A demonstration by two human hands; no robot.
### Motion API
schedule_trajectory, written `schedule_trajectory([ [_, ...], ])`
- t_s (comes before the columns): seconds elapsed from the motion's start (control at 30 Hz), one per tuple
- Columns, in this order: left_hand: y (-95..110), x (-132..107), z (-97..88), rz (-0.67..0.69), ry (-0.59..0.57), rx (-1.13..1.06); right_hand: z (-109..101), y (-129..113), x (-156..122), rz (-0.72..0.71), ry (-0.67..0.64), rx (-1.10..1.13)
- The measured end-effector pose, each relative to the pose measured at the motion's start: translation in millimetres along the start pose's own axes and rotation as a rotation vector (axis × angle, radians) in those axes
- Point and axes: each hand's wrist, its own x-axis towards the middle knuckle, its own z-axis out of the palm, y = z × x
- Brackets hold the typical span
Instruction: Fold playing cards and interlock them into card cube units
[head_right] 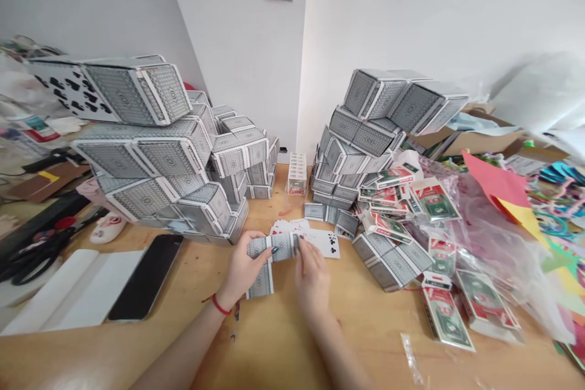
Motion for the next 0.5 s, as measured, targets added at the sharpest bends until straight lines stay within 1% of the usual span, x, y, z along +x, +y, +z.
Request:
schedule_trajectory([
  [0.03, 1.6, -1.5, 0.3, 0.007, -0.003, 0.001, 2.5, -2.8, -3.5, 0.023, -0.02, -0.013],
  [0.1, 4.6, -4.7, 0.7, 0.023, -0.019, 0.009, 6.4, -6.7, -8.2, 0.141, -0.085, -0.004],
  [0.2, 7.6, -8.7, 1.1, 0.046, -0.05, 0.023, 8.2, -7.0, -8.7, 0.309, -0.154, 0.122],
  [0.4, 7.5, -10.6, 2.3, 0.043, -0.067, 0.022, 6.5, 1.3, -0.3, 0.432, -0.146, 0.467],
  [0.5, 6.2, -10.2, 3.2, 0.031, -0.063, 0.009, 6.2, 2.5, 1.3, 0.486, -0.154, 0.579],
])
